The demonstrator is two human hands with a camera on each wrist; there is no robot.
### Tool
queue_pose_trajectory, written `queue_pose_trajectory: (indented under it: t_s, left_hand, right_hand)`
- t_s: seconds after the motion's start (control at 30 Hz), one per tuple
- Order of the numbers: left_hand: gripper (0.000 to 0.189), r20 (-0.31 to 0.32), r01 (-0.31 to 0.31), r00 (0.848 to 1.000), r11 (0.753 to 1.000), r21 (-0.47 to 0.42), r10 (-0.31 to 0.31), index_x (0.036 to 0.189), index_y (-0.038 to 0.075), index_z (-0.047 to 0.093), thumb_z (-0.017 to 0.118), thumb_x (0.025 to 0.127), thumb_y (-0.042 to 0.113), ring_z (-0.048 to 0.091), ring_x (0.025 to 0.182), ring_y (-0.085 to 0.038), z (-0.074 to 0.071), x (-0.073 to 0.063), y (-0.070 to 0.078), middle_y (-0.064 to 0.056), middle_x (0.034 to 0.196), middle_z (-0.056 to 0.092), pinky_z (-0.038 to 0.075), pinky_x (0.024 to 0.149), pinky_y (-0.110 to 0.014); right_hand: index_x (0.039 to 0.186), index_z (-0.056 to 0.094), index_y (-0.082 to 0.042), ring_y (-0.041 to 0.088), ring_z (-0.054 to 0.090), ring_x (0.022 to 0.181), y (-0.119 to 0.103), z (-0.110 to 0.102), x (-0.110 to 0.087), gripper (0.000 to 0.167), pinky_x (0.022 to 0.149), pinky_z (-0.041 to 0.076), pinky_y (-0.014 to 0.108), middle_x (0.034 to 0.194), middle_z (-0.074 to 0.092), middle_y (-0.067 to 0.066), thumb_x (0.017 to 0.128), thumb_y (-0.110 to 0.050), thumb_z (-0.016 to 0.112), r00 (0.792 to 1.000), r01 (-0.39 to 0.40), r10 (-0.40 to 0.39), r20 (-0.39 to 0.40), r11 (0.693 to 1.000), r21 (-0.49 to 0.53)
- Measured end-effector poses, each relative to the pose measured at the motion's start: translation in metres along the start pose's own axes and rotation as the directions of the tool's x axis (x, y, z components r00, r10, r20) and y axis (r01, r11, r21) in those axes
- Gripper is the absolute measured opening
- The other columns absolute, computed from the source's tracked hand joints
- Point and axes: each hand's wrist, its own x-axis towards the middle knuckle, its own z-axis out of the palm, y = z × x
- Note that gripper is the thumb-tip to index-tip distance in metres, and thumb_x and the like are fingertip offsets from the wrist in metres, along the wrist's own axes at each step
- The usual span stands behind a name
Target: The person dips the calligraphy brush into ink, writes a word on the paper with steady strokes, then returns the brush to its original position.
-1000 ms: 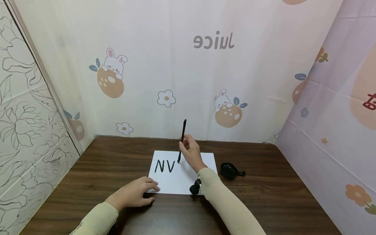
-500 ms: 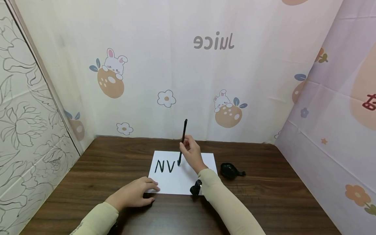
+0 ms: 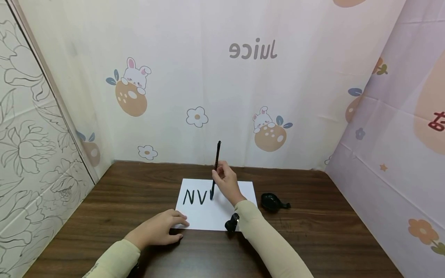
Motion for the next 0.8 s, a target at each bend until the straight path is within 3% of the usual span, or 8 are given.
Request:
queue_pose_trajectory:
  t_s: [0.47,0.8]
  left_hand:
    - [0.025,0.011,0.016,1.000,1.000,-0.009,-0.016,0.113,0.013,0.074,0.074,0.089,0.020,0.060,0.113,-0.020,-0.0012,0.0001,0.0009,-0.003,0.121,0.065,0.051,0.094,-0.038]
    - [0.025,0.005,0.013,1.000,1.000,-0.010,-0.013,0.113,0.012,0.074,0.074,0.088,0.019,0.060,0.112,-0.021,-0.0019,0.0002,0.0017,-0.003,0.121,0.065,0.052,0.094,-0.038]
  right_hand:
    - [0.118,0.059,-0.018,0.014,0.052,0.078,-0.0013,-0.0010,-0.0014,0.021,0.066,0.048,0.027,0.082,0.053,-0.002,0.099,-0.010,0.062,0.999,-0.018,0.017,0.033,0.999,0.042]
    - [0.118,0.060,-0.010,0.018,0.052,0.071,-0.0041,-0.0004,-0.0026,0.021,0.057,0.048,0.027,0.083,0.056,0.005,0.098,-0.007,0.064,0.998,-0.031,0.028,0.048,0.997,0.069]
